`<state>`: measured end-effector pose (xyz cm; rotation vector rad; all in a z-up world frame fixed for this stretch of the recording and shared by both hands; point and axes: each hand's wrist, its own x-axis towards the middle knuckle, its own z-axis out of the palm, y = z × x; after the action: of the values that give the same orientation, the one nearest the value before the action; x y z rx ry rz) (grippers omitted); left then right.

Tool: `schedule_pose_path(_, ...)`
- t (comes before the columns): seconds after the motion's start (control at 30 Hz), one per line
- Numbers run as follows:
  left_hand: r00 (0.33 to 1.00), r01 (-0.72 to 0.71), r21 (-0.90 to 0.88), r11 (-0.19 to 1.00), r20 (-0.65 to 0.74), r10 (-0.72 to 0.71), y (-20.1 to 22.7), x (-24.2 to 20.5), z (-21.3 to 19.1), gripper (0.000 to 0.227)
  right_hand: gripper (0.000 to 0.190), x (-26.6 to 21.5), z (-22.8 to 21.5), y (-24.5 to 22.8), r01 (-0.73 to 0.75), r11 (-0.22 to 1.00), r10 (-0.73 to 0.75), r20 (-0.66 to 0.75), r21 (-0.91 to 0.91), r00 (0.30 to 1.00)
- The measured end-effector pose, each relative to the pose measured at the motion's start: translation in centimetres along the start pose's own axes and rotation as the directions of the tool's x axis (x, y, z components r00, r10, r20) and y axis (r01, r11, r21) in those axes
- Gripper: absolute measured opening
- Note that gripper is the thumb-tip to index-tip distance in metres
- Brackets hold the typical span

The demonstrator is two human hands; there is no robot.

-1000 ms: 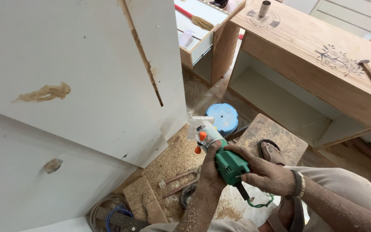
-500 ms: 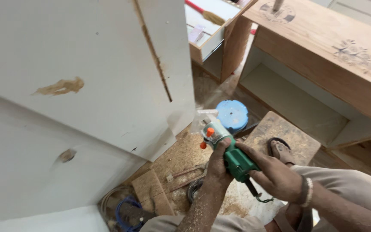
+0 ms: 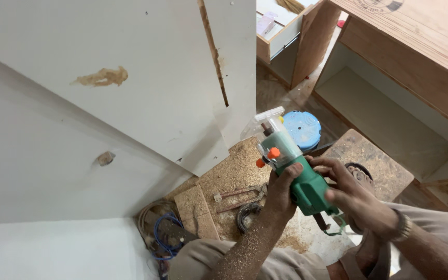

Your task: The person uses a handheld electric router to carve a groove along the vertical edge of a white wooden panel. They guide the tool steadily along the edge, creating a continuous cut while sitting on the floor.

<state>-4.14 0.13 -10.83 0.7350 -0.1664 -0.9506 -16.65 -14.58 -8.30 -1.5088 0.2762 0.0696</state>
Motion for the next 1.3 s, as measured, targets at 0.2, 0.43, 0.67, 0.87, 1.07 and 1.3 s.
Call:
schedule_pose_path(0.2,0.998,-0.059,0.027,0.998,-0.030,0.060,0.7,0.8,0.2,0.078,0.109,3.4,2.4,-4.0,-0.080,0.903,0.033,-0.117,-0.422,0.993)
schedule_pose_path(0.43,0.984,-0.159,0.012,0.987,0.086,0.157,4.1,2.1,-0.9,0.086,0.107,5.9,4.2,-8.2,0.184,0.818,-0.232,-0.020,-0.545,0.972)
schedule_pose_path(0.67,0.985,-0.149,-0.075,0.986,0.078,0.155,3.2,3.4,-3.0,0.086,0.102,6.7,6.0,-11.0,-0.224,0.786,0.141,-0.185,-0.576,0.973)
schedule_pose_path(0.87,0.981,-0.143,-0.171,0.975,0.102,0.162,2.8,3.6,-3.7,0.082,0.098,6.9,6.3,-10.7,-0.324,0.737,0.245,-0.212,-0.593,0.946)
schedule_pose_path(1.07,0.986,-0.127,-0.229,0.965,0.081,0.149,2.7,4.1,-3.3,0.072,0.097,7.2,5.9,-10.4,-0.106,0.712,0.003,-0.148,-0.694,0.989)
schedule_pose_path(1.3,0.986,-0.110,-0.258,0.960,0.095,0.138,3.4,4.3,-4.1,0.073,0.099,8.0,7.4,-12.7,-0.218,0.492,0.082,-0.204,-0.843,0.976)
